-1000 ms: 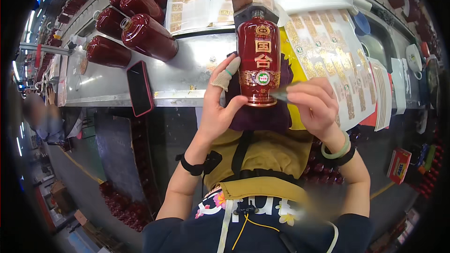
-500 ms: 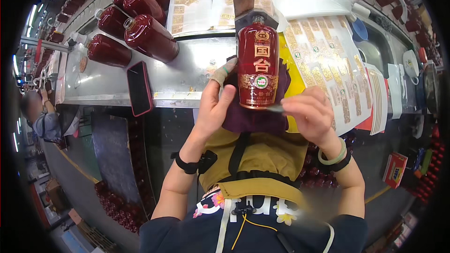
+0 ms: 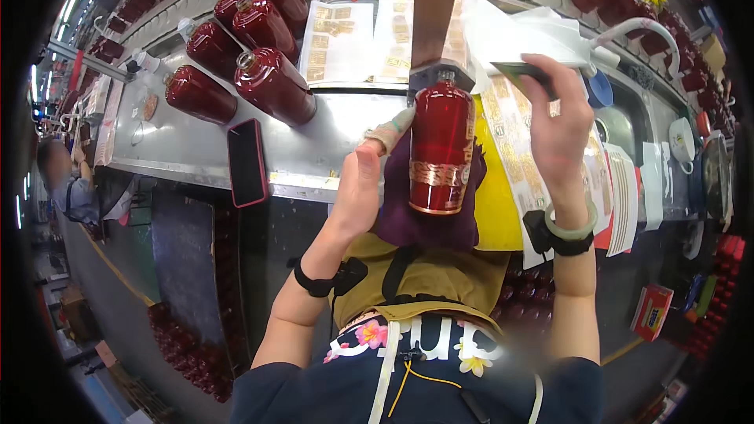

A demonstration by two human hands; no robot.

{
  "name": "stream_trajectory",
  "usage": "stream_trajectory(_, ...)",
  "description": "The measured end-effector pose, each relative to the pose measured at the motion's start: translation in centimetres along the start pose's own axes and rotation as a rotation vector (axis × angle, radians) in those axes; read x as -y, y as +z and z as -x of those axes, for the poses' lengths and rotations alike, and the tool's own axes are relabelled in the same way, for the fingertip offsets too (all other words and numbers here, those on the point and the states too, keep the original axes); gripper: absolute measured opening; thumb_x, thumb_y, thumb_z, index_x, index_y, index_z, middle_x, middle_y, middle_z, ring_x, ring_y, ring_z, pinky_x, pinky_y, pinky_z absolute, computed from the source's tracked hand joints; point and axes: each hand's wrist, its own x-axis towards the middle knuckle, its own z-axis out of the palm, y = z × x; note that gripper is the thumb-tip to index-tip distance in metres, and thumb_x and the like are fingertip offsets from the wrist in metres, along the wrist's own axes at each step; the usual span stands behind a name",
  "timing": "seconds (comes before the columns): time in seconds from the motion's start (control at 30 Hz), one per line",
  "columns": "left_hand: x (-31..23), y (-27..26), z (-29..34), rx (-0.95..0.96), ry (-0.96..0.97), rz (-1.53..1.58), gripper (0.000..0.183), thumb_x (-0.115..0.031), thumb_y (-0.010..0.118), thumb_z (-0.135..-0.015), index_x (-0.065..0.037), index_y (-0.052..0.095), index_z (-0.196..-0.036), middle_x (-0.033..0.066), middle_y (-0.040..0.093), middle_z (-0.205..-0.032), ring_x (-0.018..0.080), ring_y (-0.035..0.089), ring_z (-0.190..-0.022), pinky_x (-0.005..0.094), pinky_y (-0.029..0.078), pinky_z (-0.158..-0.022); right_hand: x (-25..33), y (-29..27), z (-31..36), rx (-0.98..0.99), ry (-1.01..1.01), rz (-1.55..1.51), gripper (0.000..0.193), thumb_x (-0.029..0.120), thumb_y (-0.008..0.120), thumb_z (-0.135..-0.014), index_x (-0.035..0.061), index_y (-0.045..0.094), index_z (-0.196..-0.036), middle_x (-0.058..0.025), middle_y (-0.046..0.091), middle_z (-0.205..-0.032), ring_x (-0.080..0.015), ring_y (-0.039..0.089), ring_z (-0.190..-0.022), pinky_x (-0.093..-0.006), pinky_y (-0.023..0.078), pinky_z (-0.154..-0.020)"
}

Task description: Manually applying decorative labels and stickers to red ceramic bottles on a factory assembly line.

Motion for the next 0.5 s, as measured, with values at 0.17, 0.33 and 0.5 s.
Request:
stream_trajectory(0.17,2.4,-1.0,-2.0,-0.152,-0.218,0.262,0.083,-0.063,0.033,-0.109,0.004,0.034,-0.158,0.0231,0.043,-0.158,0.0328,0.047,-0.144,0.0438,0.03,-0.125,0.5,-1.5,3.3,0.125,0.342,-0.238,0.022,0.0,0.053,-0.1,-0.0013,0.065,-0.119,-0.013,0.068,-0.108,-0.0242,0.065,-0.099,-0.0317,0.049,-0.09)
stream_trajectory(0.33,2.4,1.2,-5.9,0.197,-0.543,0.475,0.066,-0.037,0.08,-0.092,0.004,0.057,-0.138,0.0148,0.072,-0.119,0.0212,0.071,-0.104,0.0378,0.057,-0.096,1.7,-2.5,8.4,0.204,0.56,-0.388,0.025,0.007,0.058,-0.097,0.0012,0.064,-0.12,-0.0007,0.048,-0.091,-0.0098,0.044,-0.081,-0.025,0.038,-0.073)
stream_trajectory(0.5,1.1,4.1,-6.3,0.102,-0.37,0.148,0.059,-0.033,0.087,-0.082,0.002,0.067,-0.124,0.0122,0.075,-0.11,0.0178,0.072,-0.097,0.0337,0.057,-0.092,2.4,-3.1,9.0,0.013,0.638,-0.54,0.029,0.004,0.068,-0.092,0.0056,0.065,-0.121,0.0051,0.039,-0.087,-0.0061,0.033,-0.074,-0.0218,0.028,-0.066)
